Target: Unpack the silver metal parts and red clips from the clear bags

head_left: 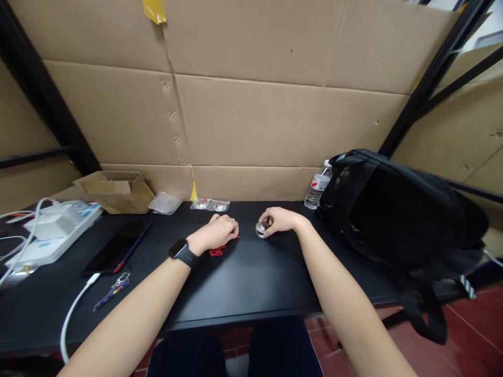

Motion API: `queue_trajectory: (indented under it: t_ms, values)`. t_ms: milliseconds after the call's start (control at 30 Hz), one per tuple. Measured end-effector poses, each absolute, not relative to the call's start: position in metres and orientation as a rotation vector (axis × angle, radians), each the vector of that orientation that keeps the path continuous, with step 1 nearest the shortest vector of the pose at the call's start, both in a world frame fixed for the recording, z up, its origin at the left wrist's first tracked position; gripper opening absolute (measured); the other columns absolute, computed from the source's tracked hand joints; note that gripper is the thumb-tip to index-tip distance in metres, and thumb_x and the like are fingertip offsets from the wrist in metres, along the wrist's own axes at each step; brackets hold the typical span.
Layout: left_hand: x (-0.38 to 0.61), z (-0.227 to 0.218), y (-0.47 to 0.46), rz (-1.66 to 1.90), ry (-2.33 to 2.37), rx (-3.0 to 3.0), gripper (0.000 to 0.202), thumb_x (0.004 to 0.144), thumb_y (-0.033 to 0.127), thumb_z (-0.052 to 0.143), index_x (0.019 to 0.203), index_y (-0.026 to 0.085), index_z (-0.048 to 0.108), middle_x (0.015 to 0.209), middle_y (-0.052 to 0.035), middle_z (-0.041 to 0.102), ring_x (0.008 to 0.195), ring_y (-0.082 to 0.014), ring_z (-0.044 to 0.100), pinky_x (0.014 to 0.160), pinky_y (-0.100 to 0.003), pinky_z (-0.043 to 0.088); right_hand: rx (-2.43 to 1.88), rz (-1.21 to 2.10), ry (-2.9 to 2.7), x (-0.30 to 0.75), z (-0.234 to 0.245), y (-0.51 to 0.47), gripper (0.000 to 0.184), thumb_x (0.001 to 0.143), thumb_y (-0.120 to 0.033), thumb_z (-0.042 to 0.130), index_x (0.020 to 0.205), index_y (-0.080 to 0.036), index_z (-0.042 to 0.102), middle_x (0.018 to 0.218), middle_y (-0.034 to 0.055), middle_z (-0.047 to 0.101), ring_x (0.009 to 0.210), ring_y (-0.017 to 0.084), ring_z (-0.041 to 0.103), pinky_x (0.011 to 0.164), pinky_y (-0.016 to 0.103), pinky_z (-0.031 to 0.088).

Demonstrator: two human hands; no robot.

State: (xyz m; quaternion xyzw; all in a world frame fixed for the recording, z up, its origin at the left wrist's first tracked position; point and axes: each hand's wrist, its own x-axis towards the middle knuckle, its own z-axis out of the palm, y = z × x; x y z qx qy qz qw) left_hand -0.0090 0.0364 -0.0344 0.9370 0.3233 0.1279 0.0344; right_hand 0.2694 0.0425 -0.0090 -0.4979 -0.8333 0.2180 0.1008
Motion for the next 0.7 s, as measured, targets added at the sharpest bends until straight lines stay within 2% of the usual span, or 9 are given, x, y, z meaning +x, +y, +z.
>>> queue_trajectory:
  t_ms: [133,300,533,700]
  values:
    - [-0.008,-0.026,0.039,0.656,1.071,2.758,0.013,0.096,0.028,0.054,0.091,0.024,0.065,0.094,-0.0015,0.073,0.091,-0.0201,0.065,0.089,-0.035,0.039,-1.269,0.619,-2.282,0.258,-0.004,0.039,0.048,0.063,-0.028,0.086,0.109,-0.019,0.075,0.099,0.0051,0.071,0.082,0.017,0.065,0.073,0.027,0.051]
    - [-0.012,-0.014,0.04,1.076,1.197,2.566,0.015,0.094,0.032,0.059,0.102,0.025,0.07,0.1,-0.0025,0.075,0.103,-0.0222,0.064,0.095,-0.038,0.043,-1.02,0.656,-2.024,0.232,-0.007,0.036,0.053,0.069,-0.029,0.083,0.118,-0.019,0.069,0.112,0.0087,0.068,0.088,0.017,0.065,0.07,0.027,0.053]
    - [-0.008,-0.012,0.036,1.166,1.168,2.458,0.022,0.097,0.037,0.053,0.094,0.023,0.07,0.1,-0.0036,0.073,0.098,-0.0217,0.065,0.09,-0.036,0.047,-0.916,0.649,-1.878,0.207,-0.016,0.03,0.057,0.069,-0.035,0.083,0.122,-0.022,0.064,0.114,0.0075,0.068,0.083,0.015,0.063,0.063,0.025,0.051]
    - [-0.001,-0.019,0.038,1.256,1.094,2.429,0.018,0.097,0.032,0.053,0.094,0.021,0.067,0.103,-0.0045,0.066,0.099,-0.0196,0.062,0.09,-0.034,0.047,-0.88,0.653,-1.884,0.201,-0.015,0.025,0.055,0.07,-0.037,0.083,0.12,-0.023,0.065,0.112,0.0068,0.07,0.081,0.015,0.062,0.063,0.025,0.05]
